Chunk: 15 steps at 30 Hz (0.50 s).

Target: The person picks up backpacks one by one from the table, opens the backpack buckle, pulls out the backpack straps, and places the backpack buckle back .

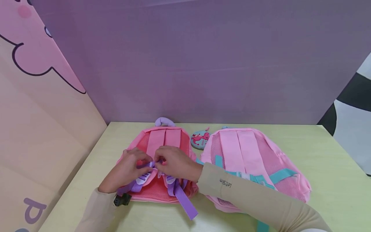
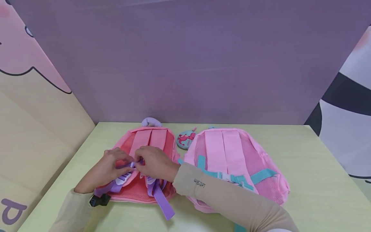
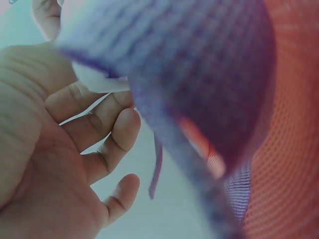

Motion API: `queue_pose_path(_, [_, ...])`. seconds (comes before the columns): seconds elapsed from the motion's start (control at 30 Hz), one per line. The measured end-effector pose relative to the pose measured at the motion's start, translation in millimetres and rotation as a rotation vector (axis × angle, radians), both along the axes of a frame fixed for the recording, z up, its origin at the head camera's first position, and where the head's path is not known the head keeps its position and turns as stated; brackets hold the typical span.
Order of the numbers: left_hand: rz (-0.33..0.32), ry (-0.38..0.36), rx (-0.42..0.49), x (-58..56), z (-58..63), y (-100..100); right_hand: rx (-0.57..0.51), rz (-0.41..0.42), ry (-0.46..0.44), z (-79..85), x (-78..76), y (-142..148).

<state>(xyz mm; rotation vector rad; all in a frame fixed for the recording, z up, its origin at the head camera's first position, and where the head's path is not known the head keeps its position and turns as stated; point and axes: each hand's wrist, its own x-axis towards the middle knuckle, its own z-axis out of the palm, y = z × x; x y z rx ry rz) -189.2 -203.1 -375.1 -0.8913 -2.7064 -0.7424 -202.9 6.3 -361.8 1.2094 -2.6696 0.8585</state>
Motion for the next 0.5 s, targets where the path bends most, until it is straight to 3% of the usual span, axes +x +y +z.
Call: queue_pose_path(0.5, [-0.001,0.014,-0.022,-0.7,-0.1,-1.2,0.045,-0.030,-0.052,1.9,-0.4,2.9])
